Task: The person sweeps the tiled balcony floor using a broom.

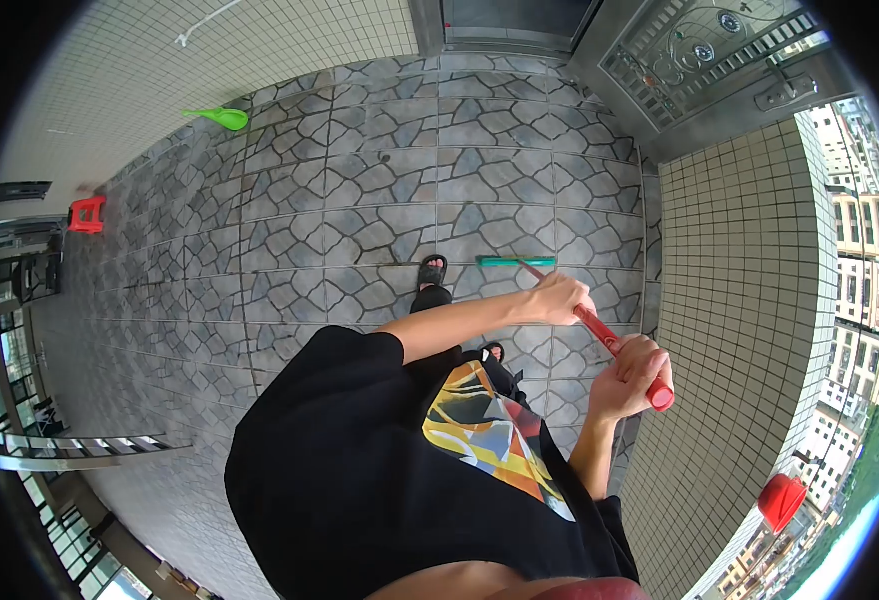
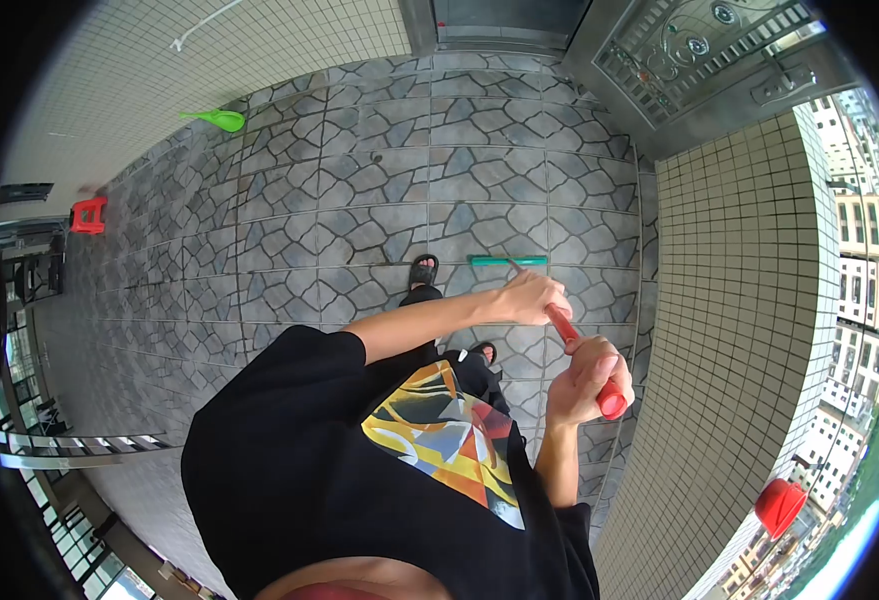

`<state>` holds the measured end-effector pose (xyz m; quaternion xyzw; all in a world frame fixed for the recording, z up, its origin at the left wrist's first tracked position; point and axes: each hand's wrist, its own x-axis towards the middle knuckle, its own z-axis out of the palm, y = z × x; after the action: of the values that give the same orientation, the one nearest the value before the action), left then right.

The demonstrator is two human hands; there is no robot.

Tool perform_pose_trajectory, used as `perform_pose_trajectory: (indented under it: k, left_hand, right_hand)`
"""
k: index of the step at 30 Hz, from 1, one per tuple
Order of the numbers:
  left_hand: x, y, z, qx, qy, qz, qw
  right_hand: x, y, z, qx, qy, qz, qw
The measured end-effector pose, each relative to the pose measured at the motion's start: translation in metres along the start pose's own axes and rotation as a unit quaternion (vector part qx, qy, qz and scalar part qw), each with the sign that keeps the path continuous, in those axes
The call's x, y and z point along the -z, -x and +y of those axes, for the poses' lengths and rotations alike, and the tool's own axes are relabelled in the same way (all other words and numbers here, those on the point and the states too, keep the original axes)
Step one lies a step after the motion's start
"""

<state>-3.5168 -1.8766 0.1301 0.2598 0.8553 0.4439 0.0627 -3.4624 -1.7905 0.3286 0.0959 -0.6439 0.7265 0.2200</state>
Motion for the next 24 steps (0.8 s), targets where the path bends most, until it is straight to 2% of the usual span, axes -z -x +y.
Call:
perform_pose_trajectory:
  k: [1, 3, 4, 5, 6, 9, 10, 11, 12, 13, 14, 16, 17, 18, 19, 20, 21, 22, 24]
  left_hand:
    - [0.023, -0.012, -0.015, 0.044, -0.008, -0.013, 0.999]
    - [0.06, -0.033, -0.056, 0.034, -0.056, 0.118, 0.991]
    - [0.084, -0.041, -0.069, 0.035, -0.057, 0.119, 0.991]
    - [0.105, -0.05, -0.079, 0.082, -0.074, 0.272, 0.956]
    - [0.121, -0.052, -0.088, 0.125, -0.089, 0.416, 0.896]
    - [0.127, -0.008, -0.14, 0.163, -0.039, 0.469, 0.867]
    - [0.123, 0.023, -0.154, 0.202, 0.071, 0.403, 0.89]
    - [0.114, 0.066, -0.168, 0.239, 0.18, 0.329, 0.896]
    - [0.098, 0.114, -0.186, 0.28, 0.211, 0.269, 0.897]
    - [0.072, 0.17, -0.2, 0.333, 0.217, 0.253, 0.882]
    - [0.026, 0.238, -0.225, 0.413, 0.222, 0.244, 0.849]
    - [-0.037, 0.387, -0.234, 0.624, 0.104, 0.124, 0.764]
    - [-0.033, 0.448, -0.219, 0.69, 0.138, -0.033, 0.71]
    - [-0.102, 0.546, -0.234, 0.765, 0.094, -0.028, 0.636]
    - [-0.079, 0.59, -0.188, 0.73, 0.125, 0.015, 0.672]
    - [-0.05, 0.588, -0.145, 0.845, 0.082, 0.012, 0.529]
    - [-0.059, 0.632, -0.144, 0.855, 0.138, 0.007, 0.5]
    - [-0.058, 0.651, -0.127, 0.83, 0.159, 0.114, 0.522]
    - [-0.027, 0.639, -0.097, 0.835, 0.217, 0.221, 0.454]
  right_hand:
    - [-0.013, -0.01, 0.015, 0.032, -0.03, -0.003, 0.999]
    - [-0.048, -0.029, 0.048, 0.062, -0.061, -0.012, 0.996]
    - [-0.071, -0.039, 0.066, 0.11, -0.071, -0.023, 0.991]
    - [-0.093, -0.048, 0.085, 0.158, -0.078, -0.03, 0.984]
    - [-0.116, -0.057, 0.105, 0.192, -0.067, -0.033, 0.979]
    - [-0.178, -0.088, 0.156, 0.197, -0.032, -0.02, 0.98]
    - [-0.197, -0.101, 0.177, 0.194, -0.073, -0.014, 0.978]
    - [-0.217, -0.115, 0.194, 0.189, -0.057, -0.022, 0.98]
    - [-0.238, -0.125, 0.209, 0.135, -0.027, -0.007, 0.99]
    - [-0.257, -0.135, 0.228, 0.099, -0.026, -0.009, 0.995]
    - [-0.268, -0.143, 0.257, 0.059, -0.004, -0.034, 0.998]
    - [-0.282, -0.153, 0.314, 0.019, 0.042, -0.045, 0.998]
    - [-0.283, -0.154, 0.341, -0.03, 0.074, -0.078, 0.994]
    - [-0.278, -0.15, 0.358, -0.078, 0.104, -0.111, 0.985]
    - [-0.271, -0.142, 0.368, -0.078, 0.102, -0.113, 0.985]
    - [-0.265, -0.137, 0.376, -0.095, 0.129, -0.112, 0.981]
    - [-0.261, -0.131, 0.377, -0.114, 0.156, -0.11, 0.975]
    - [-0.254, -0.123, 0.375, -0.114, 0.151, -0.112, 0.975]
    - [-0.238, -0.102, 0.366, -0.053, 0.181, -0.206, 0.96]
